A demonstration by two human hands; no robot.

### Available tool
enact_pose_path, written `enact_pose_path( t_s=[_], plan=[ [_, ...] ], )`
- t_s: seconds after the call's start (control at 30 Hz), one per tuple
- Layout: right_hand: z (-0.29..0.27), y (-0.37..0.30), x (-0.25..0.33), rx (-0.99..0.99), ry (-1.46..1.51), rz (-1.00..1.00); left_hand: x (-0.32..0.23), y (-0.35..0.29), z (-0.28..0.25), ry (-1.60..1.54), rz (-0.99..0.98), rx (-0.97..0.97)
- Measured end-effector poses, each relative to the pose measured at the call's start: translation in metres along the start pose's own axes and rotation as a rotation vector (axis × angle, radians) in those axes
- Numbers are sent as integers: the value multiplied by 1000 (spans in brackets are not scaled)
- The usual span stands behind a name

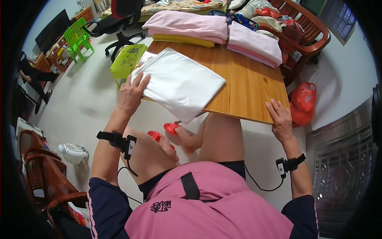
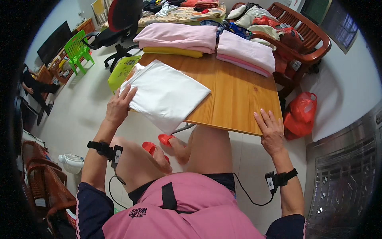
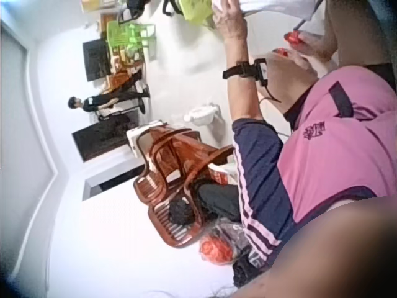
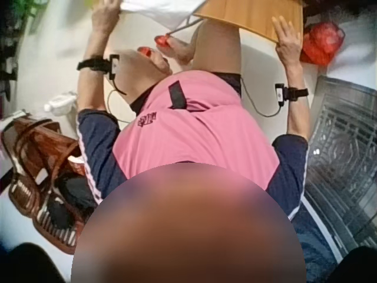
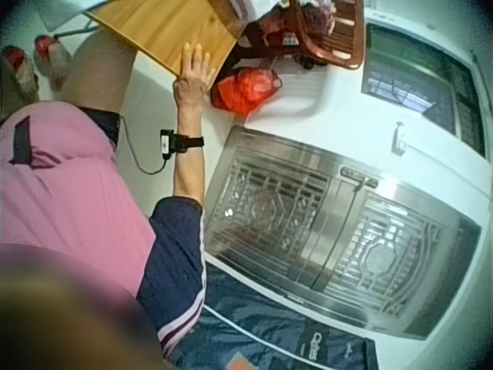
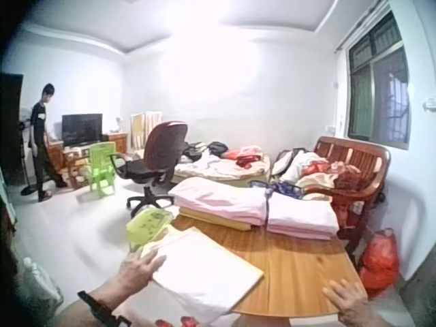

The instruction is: The person folds a white shirt on a table by hand, smoothing the fabric after each fold.

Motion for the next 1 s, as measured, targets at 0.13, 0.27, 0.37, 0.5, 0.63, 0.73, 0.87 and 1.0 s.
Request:
enact_pose_path(
  t_s=[0.13,0.27,0.37,0.5,0.63,0.73,0.87,1.0],
  plan=[
    [0,1,1,-13,14,5,2,-2,-5,-6,18,34],
    [3,-1,1,-16,10,4,0,-2,-6,-11,25,43],
    [1,-1,2,-25,21,6,-1,1,-10,-15,22,21],
    [-1,-1,6,-79,20,-34,3,0,-3,-14,6,39],
    [-2,-4,10,-94,25,-61,2,0,-5,-4,13,29],
    [-4,-6,12,-109,13,-68,7,-3,-2,7,37,6],
    [-6,-5,22,-104,40,-55,16,-6,-9,-10,9,19],
    [-9,-4,29,-120,28,-51,19,-9,-10,5,10,32]
  ],
)
Point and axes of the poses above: each hand's wrist, its own y-axis towards the middle knuckle, its own z-axis out of the palm, x = y × z, the point moved 9 cm from there along y, towards the middle knuckle, and after that the axes turned 10 degrees about z, right-handed, at the moved point
